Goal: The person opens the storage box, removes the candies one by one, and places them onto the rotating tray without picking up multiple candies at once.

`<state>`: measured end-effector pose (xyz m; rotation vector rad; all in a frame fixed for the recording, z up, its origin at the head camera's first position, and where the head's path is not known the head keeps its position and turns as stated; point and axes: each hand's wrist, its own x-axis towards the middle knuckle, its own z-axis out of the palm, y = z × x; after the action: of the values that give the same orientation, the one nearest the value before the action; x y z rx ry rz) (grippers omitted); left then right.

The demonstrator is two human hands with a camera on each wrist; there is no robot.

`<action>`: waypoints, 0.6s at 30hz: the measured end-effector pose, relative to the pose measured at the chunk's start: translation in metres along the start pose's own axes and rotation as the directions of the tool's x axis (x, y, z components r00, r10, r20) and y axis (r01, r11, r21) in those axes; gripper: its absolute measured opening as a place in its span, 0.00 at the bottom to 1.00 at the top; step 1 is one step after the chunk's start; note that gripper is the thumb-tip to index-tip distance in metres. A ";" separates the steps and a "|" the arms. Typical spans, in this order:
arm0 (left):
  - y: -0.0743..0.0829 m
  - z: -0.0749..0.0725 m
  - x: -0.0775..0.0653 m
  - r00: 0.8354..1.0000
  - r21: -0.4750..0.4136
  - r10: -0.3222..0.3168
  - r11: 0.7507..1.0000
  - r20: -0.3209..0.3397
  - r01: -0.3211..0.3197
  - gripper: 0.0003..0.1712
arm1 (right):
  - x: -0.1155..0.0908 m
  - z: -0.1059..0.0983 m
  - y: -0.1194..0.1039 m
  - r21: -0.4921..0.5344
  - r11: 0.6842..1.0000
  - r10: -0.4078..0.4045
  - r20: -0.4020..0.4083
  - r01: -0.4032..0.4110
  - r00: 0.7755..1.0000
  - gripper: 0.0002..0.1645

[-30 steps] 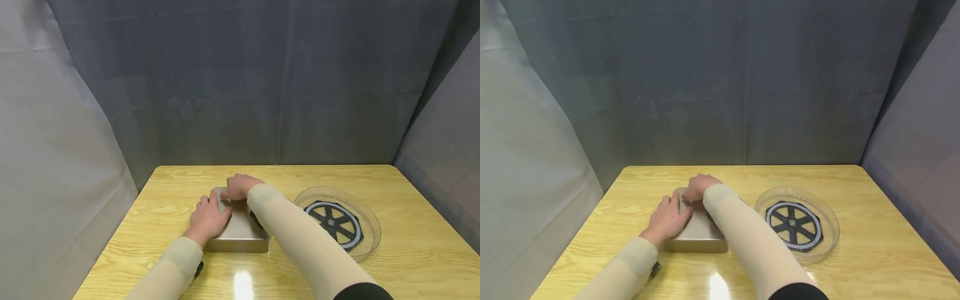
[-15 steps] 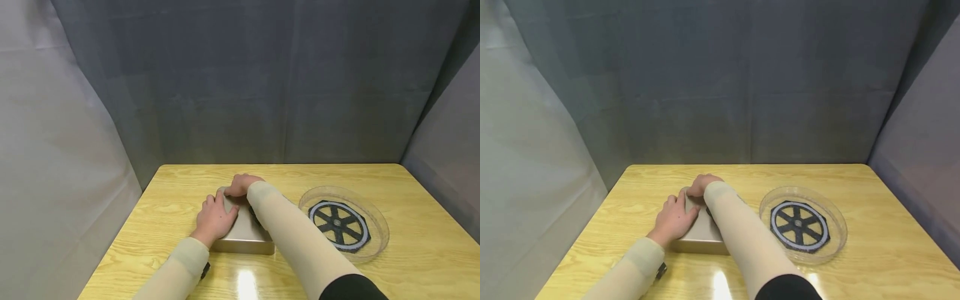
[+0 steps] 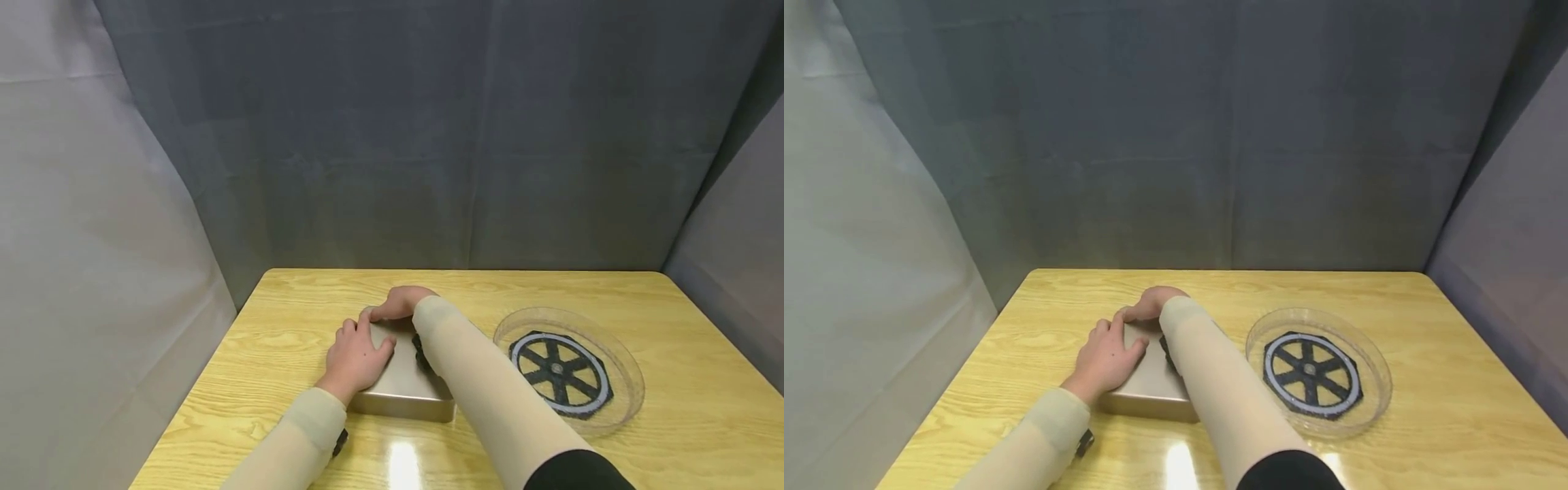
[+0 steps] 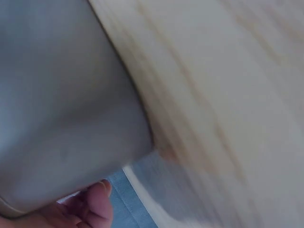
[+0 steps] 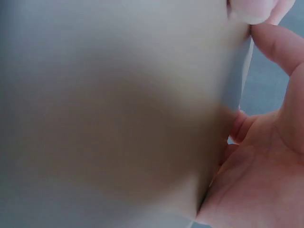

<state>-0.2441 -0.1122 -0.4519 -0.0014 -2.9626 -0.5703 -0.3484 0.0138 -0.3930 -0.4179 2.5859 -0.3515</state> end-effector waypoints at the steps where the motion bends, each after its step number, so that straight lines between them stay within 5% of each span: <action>1: 0.000 0.001 0.000 1.000 0.000 -0.003 1.000 0.004 0.003 0.45 | 0.001 0.001 0.001 0.003 1.000 0.004 0.006 -0.004 1.000 0.47; 18: 0.013 0.000 -0.001 1.000 -0.028 0.018 0.999 0.002 -0.018 0.47 | -0.003 -0.003 0.018 0.075 0.997 0.034 -0.007 -0.033 0.999 0.51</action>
<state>-0.2428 -0.1001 -0.4473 -0.0311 -2.9529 -0.6098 -0.3517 0.0321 -0.3947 -0.3472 2.5751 -0.4381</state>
